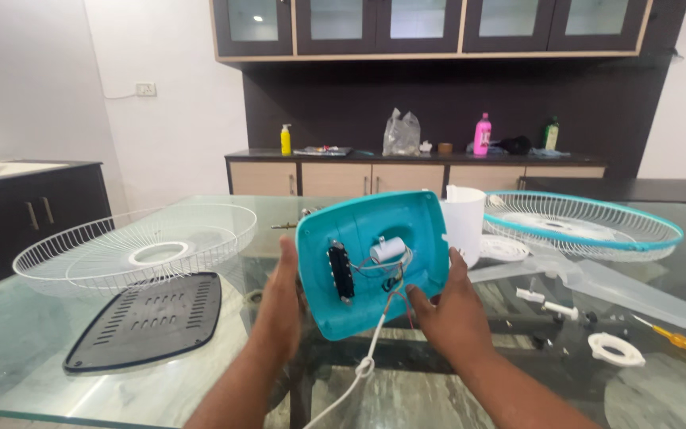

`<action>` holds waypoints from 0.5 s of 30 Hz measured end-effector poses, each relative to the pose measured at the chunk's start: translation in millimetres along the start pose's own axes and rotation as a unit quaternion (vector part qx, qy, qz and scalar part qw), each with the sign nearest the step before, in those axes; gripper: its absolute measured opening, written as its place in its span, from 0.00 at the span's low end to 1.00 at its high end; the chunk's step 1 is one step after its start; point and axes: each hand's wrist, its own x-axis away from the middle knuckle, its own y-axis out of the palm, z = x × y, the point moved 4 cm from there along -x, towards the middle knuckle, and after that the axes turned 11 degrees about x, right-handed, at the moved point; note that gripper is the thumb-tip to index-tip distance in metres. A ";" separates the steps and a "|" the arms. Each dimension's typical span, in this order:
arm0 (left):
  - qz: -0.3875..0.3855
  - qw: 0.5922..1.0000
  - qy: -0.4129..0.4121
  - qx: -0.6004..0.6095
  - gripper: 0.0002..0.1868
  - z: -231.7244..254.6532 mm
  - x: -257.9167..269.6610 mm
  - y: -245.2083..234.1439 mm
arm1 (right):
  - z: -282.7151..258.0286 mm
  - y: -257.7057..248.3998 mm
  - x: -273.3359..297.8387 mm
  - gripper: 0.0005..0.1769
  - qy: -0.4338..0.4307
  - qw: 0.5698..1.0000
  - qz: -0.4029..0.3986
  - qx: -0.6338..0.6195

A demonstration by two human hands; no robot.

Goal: The person assembles a table fan by connecting internal wires in the base, attaching the motor housing, and securing the black base cover with screws. The person uses a screwdriver to tighten the screws and ensures the components are properly aligned.

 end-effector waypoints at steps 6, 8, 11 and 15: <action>0.067 0.941 0.106 -0.313 0.38 55.3 -15.2 25.8 | 25.4 11.8 -4.4 0.36 0.049 0.999 -0.003 -0.005; 0.025 0.945 0.118 -0.305 0.36 59.8 -17.3 39.4 | 34.0 15.8 -8.2 0.26 0.042 0.999 0.008 0.009; 0.008 0.941 0.133 -0.312 0.33 56.6 -17.8 39.1 | 48.5 16.2 -10.1 0.17 0.035 0.998 0.054 0.013; -0.035 0.966 0.067 -0.248 0.38 46.2 -33.9 22.6 | 39.4 0.8 -5.6 0.15 -0.025 0.987 0.157 -0.013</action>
